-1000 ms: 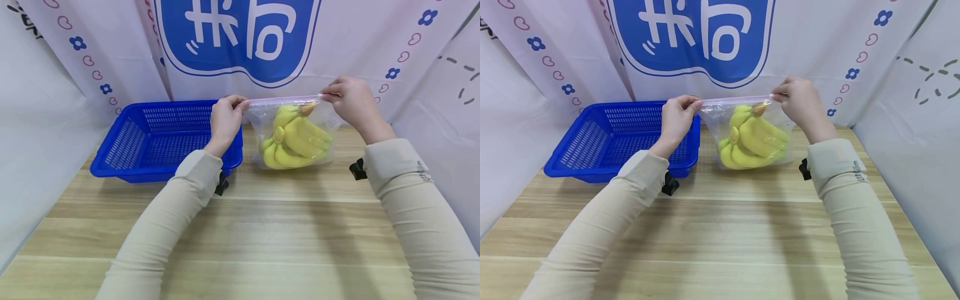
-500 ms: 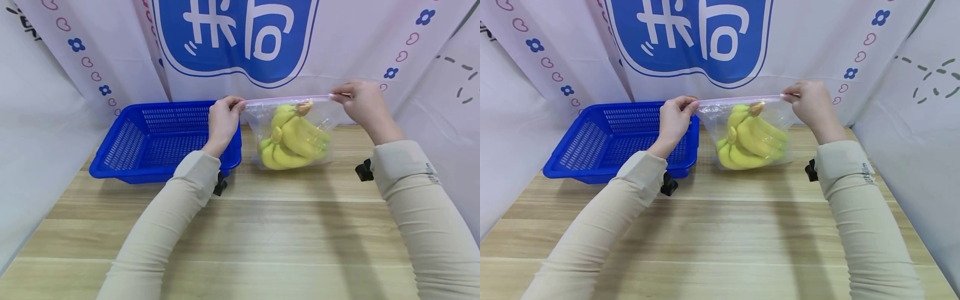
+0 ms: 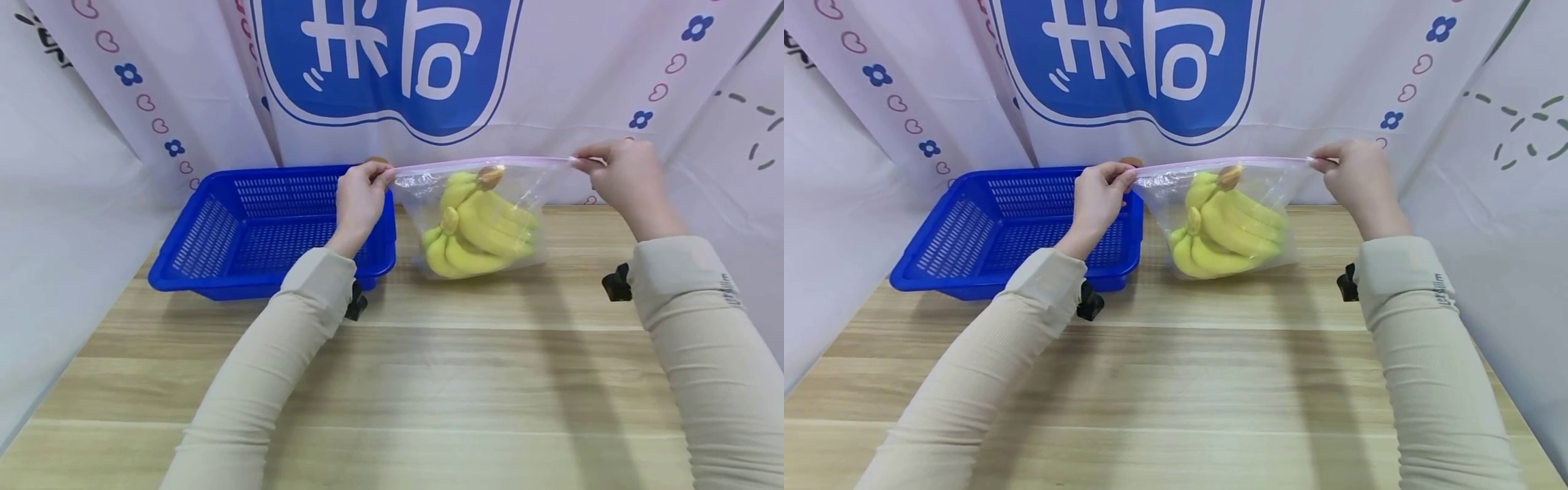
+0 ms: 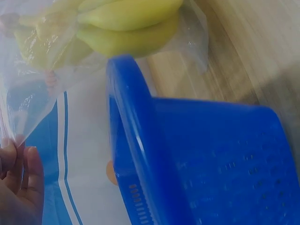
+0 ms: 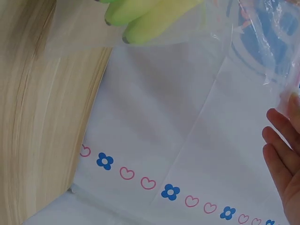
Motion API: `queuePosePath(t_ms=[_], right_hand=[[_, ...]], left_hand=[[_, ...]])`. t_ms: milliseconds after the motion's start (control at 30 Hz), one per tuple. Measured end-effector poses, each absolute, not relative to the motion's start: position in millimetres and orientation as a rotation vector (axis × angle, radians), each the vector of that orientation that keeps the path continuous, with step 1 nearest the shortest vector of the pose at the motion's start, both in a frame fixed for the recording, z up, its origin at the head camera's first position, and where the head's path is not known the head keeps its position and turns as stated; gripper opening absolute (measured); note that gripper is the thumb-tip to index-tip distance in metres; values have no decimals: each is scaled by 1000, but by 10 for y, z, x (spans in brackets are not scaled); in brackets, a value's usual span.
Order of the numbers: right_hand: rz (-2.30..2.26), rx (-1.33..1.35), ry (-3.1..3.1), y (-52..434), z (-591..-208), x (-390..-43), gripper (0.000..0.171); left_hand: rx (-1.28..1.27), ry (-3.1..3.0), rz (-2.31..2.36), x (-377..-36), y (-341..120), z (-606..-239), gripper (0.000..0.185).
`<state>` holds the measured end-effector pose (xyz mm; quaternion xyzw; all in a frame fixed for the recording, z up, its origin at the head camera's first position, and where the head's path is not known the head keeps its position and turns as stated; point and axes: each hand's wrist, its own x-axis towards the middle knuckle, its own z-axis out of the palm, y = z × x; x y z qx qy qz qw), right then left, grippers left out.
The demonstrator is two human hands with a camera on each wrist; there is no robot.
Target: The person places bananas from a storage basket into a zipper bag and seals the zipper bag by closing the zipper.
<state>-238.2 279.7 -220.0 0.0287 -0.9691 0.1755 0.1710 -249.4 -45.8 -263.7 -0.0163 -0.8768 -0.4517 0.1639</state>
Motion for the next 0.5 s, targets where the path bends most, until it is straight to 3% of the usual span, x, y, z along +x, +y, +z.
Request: queuePosePath(t_ms=[500], right_hand=[[665,104,-2786,2889,-2353,-2334,33]], left_hand=[[42,-2654,-1580,-2468,-330,-2636,30]])
